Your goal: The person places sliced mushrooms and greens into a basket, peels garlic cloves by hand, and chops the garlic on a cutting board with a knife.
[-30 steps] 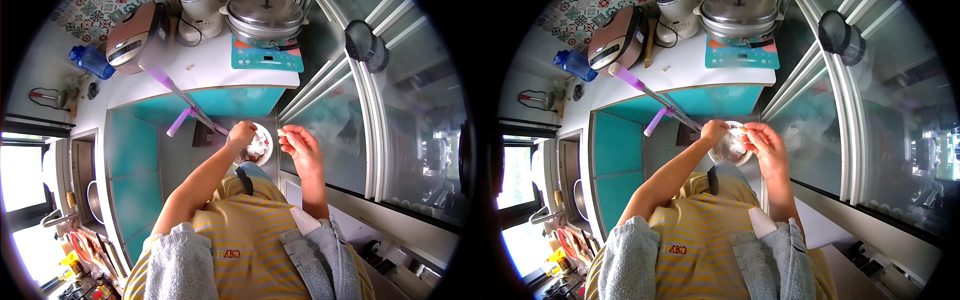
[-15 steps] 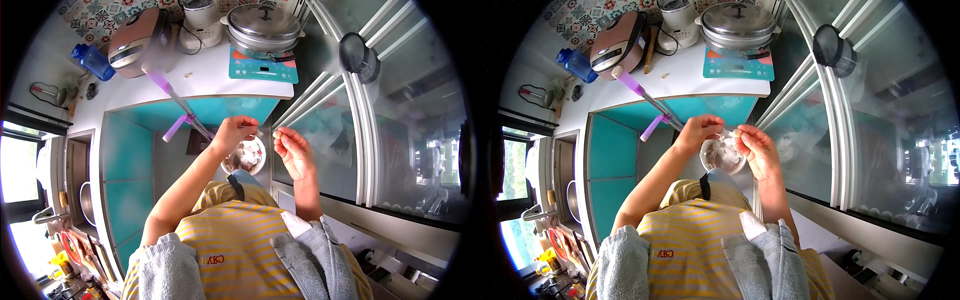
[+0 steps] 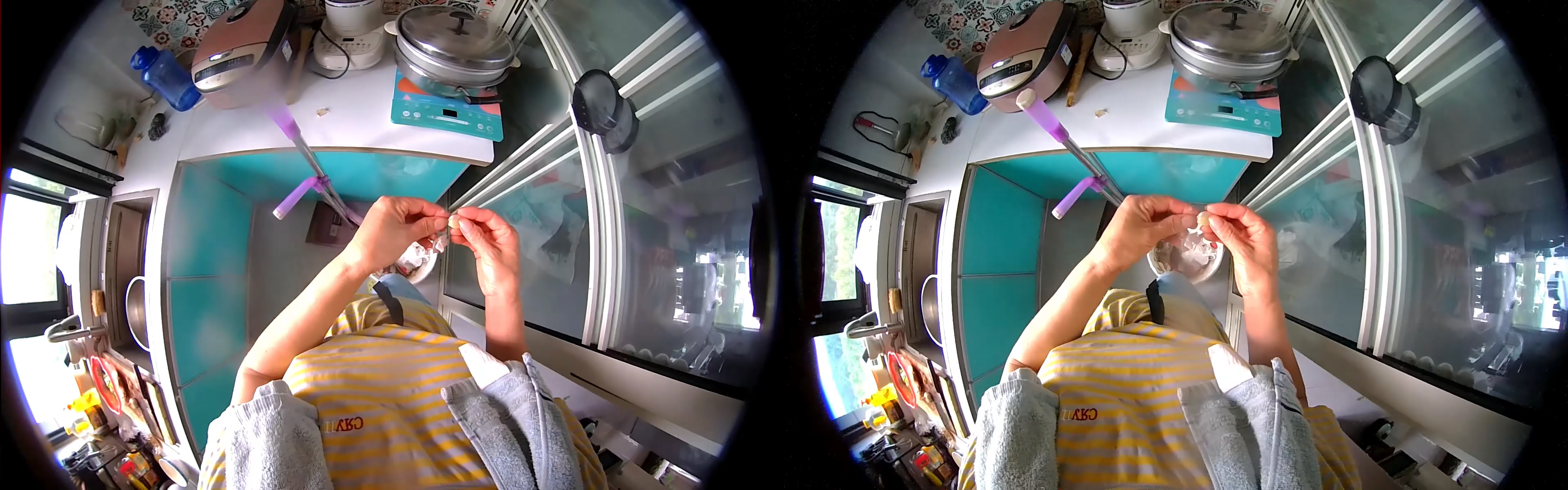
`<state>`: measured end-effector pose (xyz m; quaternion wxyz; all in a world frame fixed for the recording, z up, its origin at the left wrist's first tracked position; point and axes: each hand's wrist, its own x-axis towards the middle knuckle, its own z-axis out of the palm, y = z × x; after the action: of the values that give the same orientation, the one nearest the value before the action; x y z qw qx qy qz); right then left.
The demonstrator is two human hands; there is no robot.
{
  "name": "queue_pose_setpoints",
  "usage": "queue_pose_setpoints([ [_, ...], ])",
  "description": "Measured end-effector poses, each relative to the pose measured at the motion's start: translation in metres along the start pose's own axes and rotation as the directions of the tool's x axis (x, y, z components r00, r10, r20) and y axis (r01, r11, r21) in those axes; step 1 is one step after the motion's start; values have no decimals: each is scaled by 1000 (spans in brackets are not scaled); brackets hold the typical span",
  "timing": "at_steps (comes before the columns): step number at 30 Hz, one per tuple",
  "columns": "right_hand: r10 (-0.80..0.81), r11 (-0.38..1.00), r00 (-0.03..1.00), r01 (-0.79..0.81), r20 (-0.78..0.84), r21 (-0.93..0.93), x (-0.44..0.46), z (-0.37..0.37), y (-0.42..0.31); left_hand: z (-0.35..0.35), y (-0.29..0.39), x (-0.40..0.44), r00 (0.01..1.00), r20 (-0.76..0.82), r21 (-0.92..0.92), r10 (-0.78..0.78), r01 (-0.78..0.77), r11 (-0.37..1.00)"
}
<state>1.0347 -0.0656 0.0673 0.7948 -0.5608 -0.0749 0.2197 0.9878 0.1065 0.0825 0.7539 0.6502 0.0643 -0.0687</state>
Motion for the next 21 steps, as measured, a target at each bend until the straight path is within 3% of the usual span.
queue_pose_setpoints([
  [5,-23,1000,1000,23,-11,-18,-1,5,-8,11,14,-9,995,-71,158,65,-53,986],
  [8,22,999,999,-22,24,40,-1,4,-8,18,9,-10,974,-114,222,194,-165,961],
  [11,100,961,990,-122,98,248,1,0,-8,21,18,-13,992,-74,-60,107,-111,992],
  [12,124,930,984,-160,127,331,1,-2,-8,21,20,-13,995,-65,-60,72,-76,995],
  [15,118,948,985,-149,128,279,-3,0,-11,18,21,-15,999,-46,-64,-6,3,998],
  [18,32,999,996,-32,86,-1,-8,9,-18,17,20,-15,999,-41,-90,-14,10,996],
  [21,87,991,991,-96,102,89,-9,6,-21,18,20,-15,1000,-24,-151,-9,5,989],
])
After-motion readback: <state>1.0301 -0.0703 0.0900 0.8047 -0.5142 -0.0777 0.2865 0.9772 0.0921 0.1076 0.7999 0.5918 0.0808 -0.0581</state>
